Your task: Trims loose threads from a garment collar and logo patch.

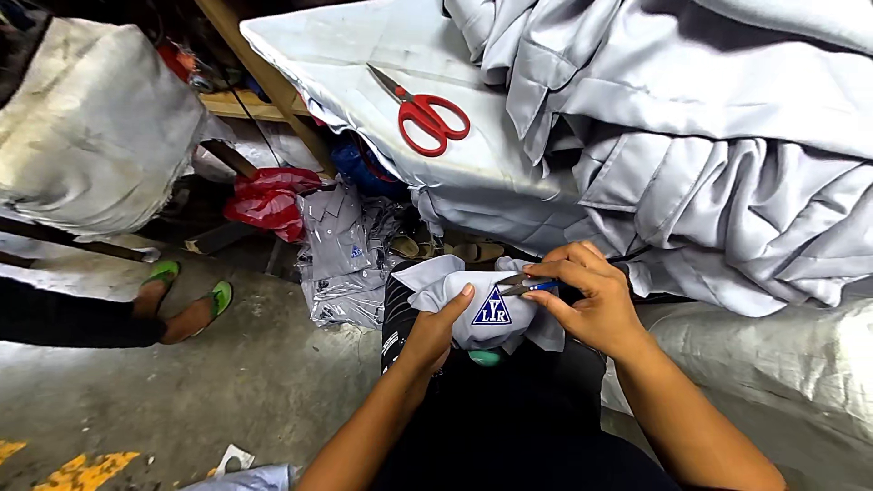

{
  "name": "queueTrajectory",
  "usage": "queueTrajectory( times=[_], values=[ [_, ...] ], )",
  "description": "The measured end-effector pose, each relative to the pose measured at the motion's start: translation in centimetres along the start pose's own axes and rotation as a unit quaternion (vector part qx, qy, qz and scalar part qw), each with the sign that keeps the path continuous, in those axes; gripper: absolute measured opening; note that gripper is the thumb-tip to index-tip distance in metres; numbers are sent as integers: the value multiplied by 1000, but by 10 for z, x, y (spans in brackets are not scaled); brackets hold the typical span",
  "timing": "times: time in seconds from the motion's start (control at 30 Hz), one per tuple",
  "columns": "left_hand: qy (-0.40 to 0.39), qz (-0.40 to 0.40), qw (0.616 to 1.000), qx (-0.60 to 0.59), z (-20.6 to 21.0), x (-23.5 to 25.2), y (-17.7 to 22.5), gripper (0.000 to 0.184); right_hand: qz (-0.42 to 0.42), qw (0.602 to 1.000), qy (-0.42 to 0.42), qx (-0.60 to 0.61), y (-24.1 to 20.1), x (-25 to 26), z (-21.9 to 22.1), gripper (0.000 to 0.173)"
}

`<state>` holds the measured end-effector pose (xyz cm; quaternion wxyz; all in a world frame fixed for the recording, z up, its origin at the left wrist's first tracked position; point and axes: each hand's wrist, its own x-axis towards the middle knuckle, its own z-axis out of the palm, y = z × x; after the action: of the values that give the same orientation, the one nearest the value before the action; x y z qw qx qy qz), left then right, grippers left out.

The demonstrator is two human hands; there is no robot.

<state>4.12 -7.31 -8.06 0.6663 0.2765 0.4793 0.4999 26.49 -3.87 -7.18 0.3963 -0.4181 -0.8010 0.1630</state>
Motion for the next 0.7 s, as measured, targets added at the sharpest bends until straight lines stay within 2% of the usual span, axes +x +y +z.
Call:
queueTrajectory(
  times=[0.7],
  values=[
    [-15, 5, 1000, -1, 1, -2, 0, 14, -21, 1000, -10, -1, 3, 3, 1, 19]
  ],
)
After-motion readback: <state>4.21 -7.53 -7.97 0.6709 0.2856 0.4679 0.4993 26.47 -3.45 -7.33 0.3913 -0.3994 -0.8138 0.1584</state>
